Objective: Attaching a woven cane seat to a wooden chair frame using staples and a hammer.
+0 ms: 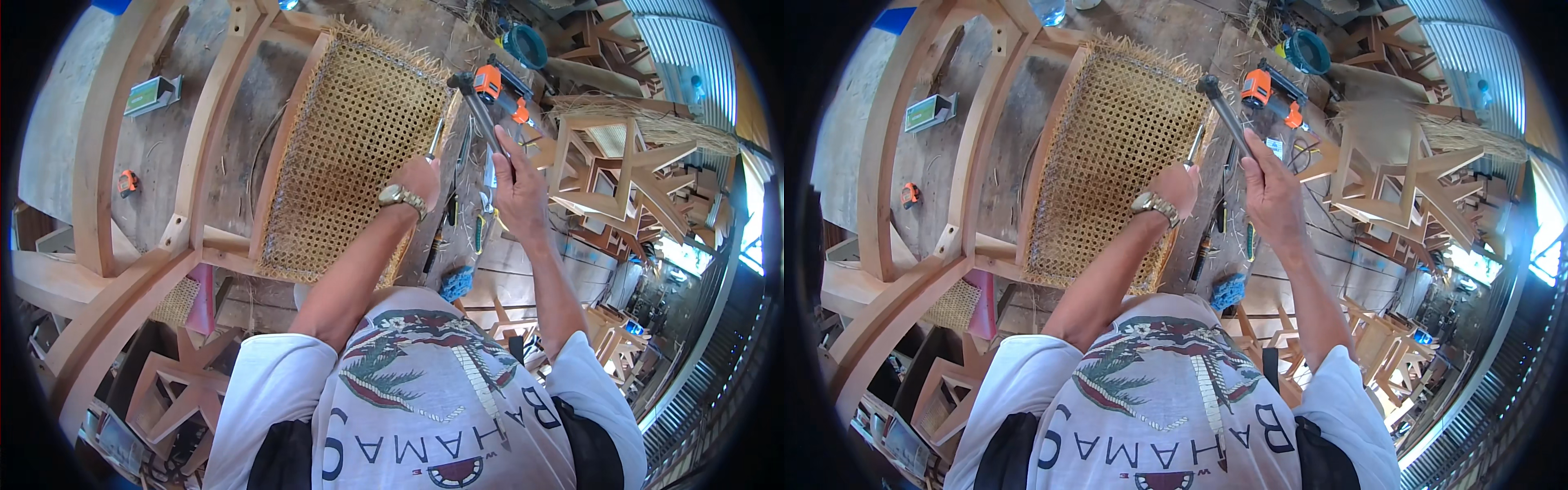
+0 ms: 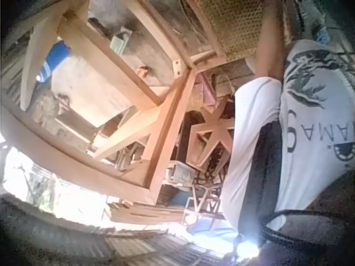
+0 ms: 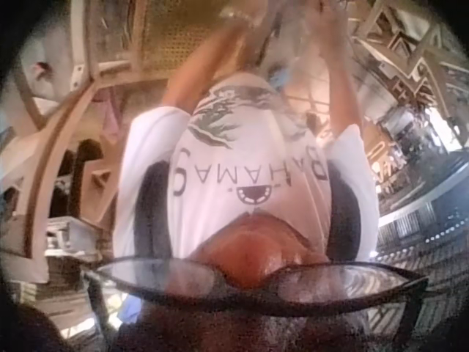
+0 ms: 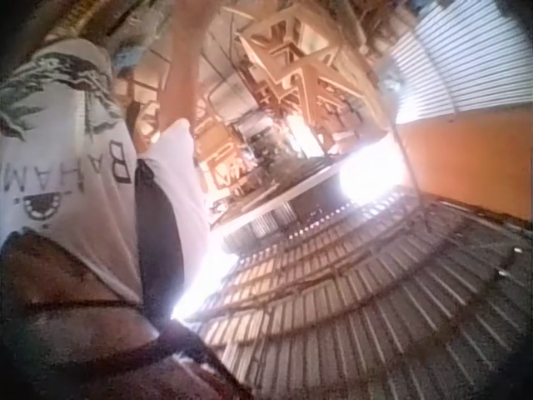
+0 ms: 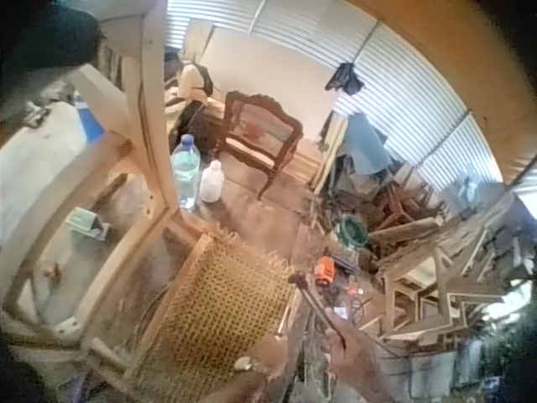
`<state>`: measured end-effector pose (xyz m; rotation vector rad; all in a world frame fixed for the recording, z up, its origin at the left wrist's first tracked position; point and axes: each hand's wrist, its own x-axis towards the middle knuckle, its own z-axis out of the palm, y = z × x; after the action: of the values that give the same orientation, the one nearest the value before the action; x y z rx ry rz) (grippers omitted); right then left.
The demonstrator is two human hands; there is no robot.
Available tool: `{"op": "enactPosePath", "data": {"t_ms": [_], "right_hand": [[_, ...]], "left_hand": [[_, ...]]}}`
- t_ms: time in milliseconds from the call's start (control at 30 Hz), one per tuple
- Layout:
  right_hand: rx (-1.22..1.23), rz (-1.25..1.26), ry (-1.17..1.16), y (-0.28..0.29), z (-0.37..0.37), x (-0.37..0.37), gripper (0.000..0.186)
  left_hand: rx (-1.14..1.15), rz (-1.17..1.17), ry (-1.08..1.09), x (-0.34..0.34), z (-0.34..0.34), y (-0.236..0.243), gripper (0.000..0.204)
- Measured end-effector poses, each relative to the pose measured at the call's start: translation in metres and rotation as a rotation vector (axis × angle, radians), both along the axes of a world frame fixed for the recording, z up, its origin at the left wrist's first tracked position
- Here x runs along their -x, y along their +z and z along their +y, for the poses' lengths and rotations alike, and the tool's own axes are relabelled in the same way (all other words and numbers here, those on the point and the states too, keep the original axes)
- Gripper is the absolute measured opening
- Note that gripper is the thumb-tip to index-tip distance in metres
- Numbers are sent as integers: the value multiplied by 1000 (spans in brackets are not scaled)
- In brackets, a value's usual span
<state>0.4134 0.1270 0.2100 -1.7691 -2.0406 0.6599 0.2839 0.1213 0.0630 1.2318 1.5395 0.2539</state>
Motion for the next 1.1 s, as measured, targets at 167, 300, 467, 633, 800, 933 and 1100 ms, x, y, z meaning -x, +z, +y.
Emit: {"op": "enactPosePath", "data": {"t_ms": [167,300,467,633,800,933,1100], "right_hand": [[-26,28,28,7,0,1,36],[-170,-2,64,-34,-9,-14,35],[199,-120,27,-24,-3,-13,35],[56,-186,22,-31,-8,-7,35],[84,-109,-2,-12,-5,-5,37],[-44,-8,-73,21,-11,16,37],[-222,-2,45,-15,-15,-2,37]], "left_hand": [[-13,-19,-33,5,4,1,51],[-38,-15,3,1,2,1,51],[-32,-1,2,1,3,-8,49],[-69,13,-11,1,-1,-5,49],[-49,25,-27,-3,0,-11,50],[-60,42,-10,-2,0,-7,51],[-42,24,-1,-2,-1,-9,51]]}}
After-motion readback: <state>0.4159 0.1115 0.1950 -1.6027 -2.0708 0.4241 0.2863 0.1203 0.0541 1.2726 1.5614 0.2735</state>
